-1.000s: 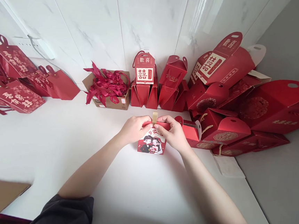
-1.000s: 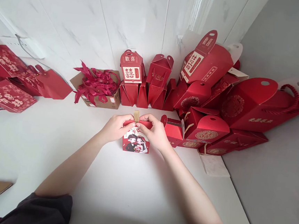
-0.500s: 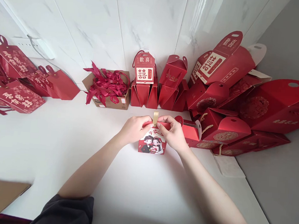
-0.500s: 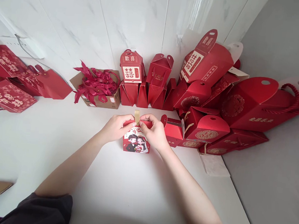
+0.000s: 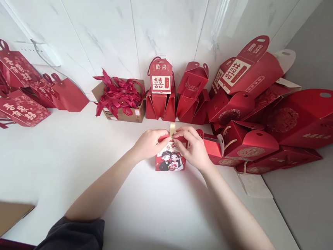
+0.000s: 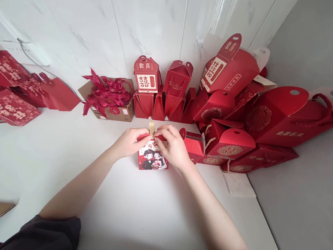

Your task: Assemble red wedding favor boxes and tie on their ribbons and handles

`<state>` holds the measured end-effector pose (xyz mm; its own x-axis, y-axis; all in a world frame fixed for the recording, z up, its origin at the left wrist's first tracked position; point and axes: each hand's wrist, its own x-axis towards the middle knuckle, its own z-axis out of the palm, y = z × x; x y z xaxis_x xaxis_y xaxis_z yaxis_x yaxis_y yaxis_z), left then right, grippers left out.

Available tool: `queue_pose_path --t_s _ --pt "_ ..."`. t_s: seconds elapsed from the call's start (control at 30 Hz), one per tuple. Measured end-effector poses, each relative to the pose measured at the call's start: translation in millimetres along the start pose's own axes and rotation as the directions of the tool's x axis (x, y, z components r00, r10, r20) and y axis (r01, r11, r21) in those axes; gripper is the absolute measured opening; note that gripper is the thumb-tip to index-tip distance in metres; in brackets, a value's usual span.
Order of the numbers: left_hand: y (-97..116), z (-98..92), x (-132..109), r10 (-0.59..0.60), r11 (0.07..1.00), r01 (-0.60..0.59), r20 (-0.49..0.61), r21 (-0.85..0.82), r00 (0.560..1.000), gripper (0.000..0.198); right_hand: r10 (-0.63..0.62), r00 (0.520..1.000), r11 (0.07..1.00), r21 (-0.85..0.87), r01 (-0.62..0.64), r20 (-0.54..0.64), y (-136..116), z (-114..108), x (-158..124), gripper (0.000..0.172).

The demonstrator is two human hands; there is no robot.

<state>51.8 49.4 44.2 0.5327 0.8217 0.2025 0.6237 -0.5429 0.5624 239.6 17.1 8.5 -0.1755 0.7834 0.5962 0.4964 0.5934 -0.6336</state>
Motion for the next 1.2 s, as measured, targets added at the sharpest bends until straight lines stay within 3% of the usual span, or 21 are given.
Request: queue_pose_path --t_s 0.4,0.63,1.03,1.2 --pt "0.8 -0.3 0.0 -0.007 1.000 0.007 0.009 -0.030 1.000 0.028 -0.011 0.999 0.998 -0.058 0.014 0.051 0.9 -2.1 0.6 0.009" --pt "-0.9 0.1 0.0 0.008 1.000 -0.008 0.013 0.006 1.000 0.027 0.207 0.978 0.974 0.088 -0.208 0.025 -6.2 1.4 -0.1 0.007" --pt "-2.7 1.4 -0.3 0.083 0.993 -0.084 0.019 0.085 0.996 0.028 0.344 0.939 0.910 0.245 -0.333 -0.001 -3.1 6.9 -1.2 0.012" --pt "-0.5 1.2 -2.7 0.086 0.992 -0.087 0.010 0.089 0.996 0.027 0.338 0.941 0.918 0.218 -0.332 0.009 -6.2 4.7 -1.5 0.010"
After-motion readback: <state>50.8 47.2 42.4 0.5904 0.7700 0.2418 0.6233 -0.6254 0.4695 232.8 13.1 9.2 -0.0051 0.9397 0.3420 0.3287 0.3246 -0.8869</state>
